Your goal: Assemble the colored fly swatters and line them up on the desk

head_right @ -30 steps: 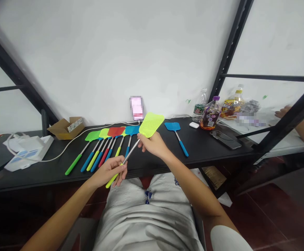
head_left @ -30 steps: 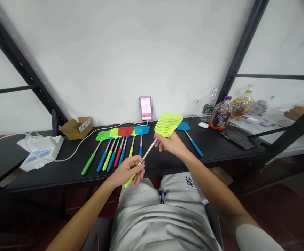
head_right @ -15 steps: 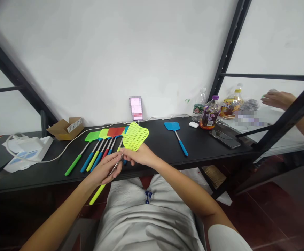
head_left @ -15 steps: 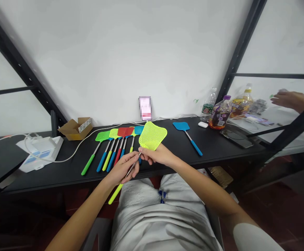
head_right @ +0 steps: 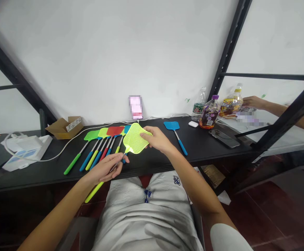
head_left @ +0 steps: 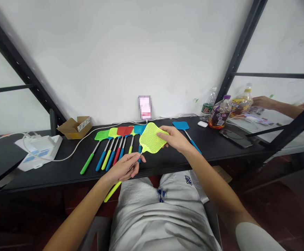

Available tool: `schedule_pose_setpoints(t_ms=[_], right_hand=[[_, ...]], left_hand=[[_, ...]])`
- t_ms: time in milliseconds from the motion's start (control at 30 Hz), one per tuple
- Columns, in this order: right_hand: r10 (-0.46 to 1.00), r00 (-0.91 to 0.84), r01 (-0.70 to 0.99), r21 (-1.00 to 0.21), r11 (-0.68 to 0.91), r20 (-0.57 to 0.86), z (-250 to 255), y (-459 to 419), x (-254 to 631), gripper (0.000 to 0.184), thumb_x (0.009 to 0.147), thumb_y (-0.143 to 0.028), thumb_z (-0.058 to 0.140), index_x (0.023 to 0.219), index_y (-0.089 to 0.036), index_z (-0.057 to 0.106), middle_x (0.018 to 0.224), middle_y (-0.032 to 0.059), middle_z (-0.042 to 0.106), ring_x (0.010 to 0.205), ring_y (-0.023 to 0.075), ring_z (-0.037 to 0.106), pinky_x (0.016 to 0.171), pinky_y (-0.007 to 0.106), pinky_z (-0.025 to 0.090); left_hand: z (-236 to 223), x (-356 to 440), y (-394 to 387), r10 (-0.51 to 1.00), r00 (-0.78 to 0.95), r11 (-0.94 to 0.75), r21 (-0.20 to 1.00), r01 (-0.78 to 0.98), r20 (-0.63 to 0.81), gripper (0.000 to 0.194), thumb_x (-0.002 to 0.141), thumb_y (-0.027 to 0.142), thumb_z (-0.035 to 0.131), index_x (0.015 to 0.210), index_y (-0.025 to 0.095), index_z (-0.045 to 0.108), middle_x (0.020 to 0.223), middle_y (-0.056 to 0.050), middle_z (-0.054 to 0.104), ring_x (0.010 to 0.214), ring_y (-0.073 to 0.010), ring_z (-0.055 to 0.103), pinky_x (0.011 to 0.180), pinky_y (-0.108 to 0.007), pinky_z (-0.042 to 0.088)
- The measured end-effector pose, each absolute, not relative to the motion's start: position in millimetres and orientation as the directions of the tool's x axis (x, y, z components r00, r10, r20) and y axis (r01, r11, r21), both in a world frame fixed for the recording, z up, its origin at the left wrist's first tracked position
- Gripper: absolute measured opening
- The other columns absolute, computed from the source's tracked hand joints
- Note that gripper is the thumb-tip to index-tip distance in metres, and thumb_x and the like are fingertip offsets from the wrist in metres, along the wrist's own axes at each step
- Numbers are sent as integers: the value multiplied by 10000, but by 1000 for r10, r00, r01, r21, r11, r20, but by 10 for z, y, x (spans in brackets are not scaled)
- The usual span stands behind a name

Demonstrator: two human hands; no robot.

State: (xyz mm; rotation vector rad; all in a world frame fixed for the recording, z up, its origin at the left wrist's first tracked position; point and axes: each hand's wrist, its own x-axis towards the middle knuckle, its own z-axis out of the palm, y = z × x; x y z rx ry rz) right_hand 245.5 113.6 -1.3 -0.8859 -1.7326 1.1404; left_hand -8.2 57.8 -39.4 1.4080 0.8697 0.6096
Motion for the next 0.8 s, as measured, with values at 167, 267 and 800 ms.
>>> schedule_pose_setpoints(t_ms=[167,267,800], right_hand=[[863,-451,164,-929,331,228,-8,1176,2546,212,873,-374,657,912,-165,649,794,26,688,623,120,617,459,195,432],[861,-479,187,-937,294,175,1,1186,2564,208,863,-362,671,913,-161,656,798,30,703,608,119,626,456,196,424],[802,-542,93,-931,354,251,-33,1279,2647,214,811,-291,717,984,-172,673,913,43,731,856,174,670,767,301,500]], left_hand=[[-377,-85,548,803,573,65,980,189,-164,394,1002,524,418,1094,172,572,519,48,573,246,-19,245,292,-147,129],[-367,-93,540,791,587,78,980,182,-172,336,1007,497,423,1141,208,531,575,45,605,252,-17,240,293,-146,102],[-391,-28,524,839,509,85,970,227,-193,320,972,492,490,810,220,443,503,86,495,282,-30,182,264,-144,108]])
